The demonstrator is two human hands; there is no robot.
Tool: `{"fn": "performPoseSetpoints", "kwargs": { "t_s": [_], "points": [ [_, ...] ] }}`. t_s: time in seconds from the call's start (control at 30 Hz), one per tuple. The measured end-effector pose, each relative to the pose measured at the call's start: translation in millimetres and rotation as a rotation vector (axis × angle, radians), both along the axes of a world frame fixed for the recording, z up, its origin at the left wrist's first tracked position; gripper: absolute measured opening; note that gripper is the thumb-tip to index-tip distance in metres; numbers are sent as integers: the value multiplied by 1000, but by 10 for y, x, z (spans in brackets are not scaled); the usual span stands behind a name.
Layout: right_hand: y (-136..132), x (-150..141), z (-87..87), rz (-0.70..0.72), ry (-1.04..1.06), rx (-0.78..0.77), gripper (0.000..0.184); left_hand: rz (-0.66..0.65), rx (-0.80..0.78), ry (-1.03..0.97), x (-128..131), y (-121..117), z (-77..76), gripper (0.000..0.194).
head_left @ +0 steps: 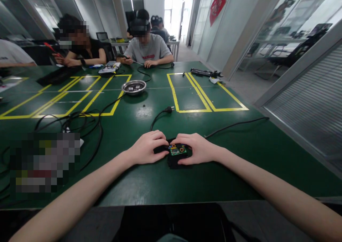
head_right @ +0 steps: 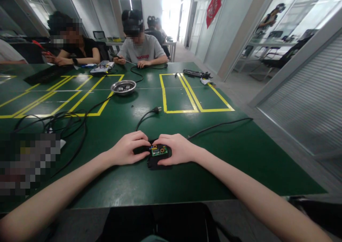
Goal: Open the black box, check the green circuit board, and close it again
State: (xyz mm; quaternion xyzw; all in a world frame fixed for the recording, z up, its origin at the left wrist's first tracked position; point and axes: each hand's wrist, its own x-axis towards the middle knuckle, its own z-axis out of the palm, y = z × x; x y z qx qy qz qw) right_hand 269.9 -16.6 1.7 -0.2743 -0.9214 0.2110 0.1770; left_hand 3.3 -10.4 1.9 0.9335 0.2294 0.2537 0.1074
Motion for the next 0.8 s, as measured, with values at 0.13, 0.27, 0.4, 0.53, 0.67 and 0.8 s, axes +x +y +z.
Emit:
{"fn": "performPoseSetpoints", "kwargs": {
  "t_s": [0.13, 0.27, 0.4, 0.53, 0.67, 0.8],
  "points": [
    [27, 19, 0, -60, -37, 66, 51, 12, -1, 8, 14, -3, -16, 14],
    [60, 18, -14, -119, -46, 138, 64, 55, -48, 60, 1, -3, -7, 17],
    [82, 20, -43, -176, -61, 189, 75, 78, -86, 117, 0, -9, -4, 27],
    [82, 10, -73, -202, -65, 185, 65, 154, -65, 187, 28, 6, -25, 28],
    [105, -25, -99, -222, -78, 196, 53, 257, -50, 226, 52, 32, -45, 27],
    [165, -72, -106, -204, -94, 203, 58, 311, -50, 236, 50, 51, -50, 25]
  ]
}}
